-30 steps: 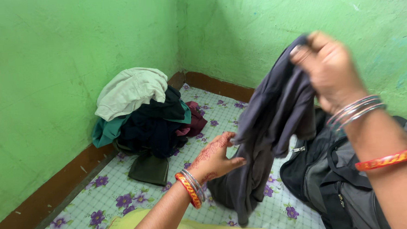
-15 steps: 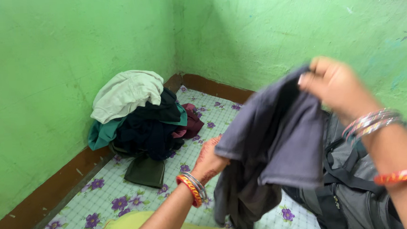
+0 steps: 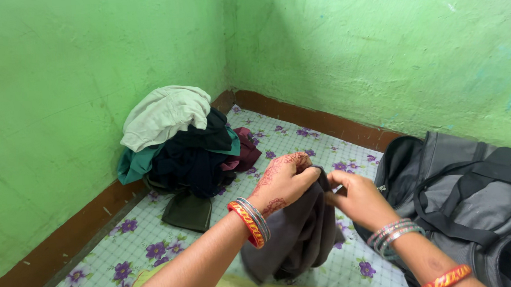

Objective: The person picks up clothing items from a bag and a pile, holds them up, and folds them one by one on the floor.

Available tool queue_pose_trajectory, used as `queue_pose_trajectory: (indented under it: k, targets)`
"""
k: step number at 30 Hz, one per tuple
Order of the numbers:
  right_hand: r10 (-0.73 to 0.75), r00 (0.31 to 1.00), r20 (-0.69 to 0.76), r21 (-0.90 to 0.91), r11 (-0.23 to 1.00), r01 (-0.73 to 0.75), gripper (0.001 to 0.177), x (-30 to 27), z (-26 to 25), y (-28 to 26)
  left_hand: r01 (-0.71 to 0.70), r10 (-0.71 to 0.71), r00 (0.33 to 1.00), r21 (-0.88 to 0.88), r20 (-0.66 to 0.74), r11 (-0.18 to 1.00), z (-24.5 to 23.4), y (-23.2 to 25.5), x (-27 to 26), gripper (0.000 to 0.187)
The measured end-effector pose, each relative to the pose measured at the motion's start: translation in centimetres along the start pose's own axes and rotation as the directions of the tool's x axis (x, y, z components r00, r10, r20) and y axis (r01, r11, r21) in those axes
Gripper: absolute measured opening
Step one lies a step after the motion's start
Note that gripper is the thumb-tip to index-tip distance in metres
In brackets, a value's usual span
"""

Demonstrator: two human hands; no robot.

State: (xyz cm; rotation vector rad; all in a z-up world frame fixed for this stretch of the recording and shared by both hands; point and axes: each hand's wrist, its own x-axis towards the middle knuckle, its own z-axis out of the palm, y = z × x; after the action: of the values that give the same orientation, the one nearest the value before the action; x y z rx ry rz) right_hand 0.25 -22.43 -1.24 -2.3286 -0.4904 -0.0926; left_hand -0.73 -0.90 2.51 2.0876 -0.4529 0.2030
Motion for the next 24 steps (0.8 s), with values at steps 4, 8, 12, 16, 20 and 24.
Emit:
queue_pose_trajectory:
  k: [4, 8, 12, 16, 20, 24]
  targets:
    - [0.156, 0.985, -0.071, 0.145, 0.979, -0.145, 0.019, 1.9, -1.1, -0.7, -0.042, 0.041, 0.999, -0.008, -0.021, 0.999, -1.4, -1.6, -0.8, 0.042]
    - [0.016, 0.976, -0.218, 0.490, 0.867, 0.095, 0.015, 2.7, -1.6, -1.8, -0.136, 0.136, 0.991, 0.264, 0.016, 0.955, -1.3, -4.0, -2.9, 0.059]
    - [0.058, 0.975, -0.213, 0.178, 0.984, -0.019, 0.015, 2.1, -2.3, -2.1, -0.094, 0.094, 0.995, 0.305, 0.016, 0.948, -0.9, -5.0, -3.2, 0.038]
    - [0.154, 0.950, -0.272, -0.019, 0.986, -0.165, 0.021, 1.2, -2.8, -1.1, -0.047, 0.017, 0.984, -0.173, -0.175, 0.984, -2.0, -3.5, -1.6, 0.022]
    - [0.052, 0.995, -0.086, -0.201, 0.977, -0.069, 0.031, 1.7, -2.5, 0.4, -0.215, 0.187, 0.910, -0.034, -0.370, 0.976, -2.2, -1.6, -1.0, 0.021]
    - [0.132, 0.976, -0.175, 0.037, 0.991, -0.128, 0.029, 2.9, -3.2, 1.5, -0.210, 0.187, 0.882, -0.005, -0.433, 0.978, -2.7, -1.4, -0.6, 0.021]
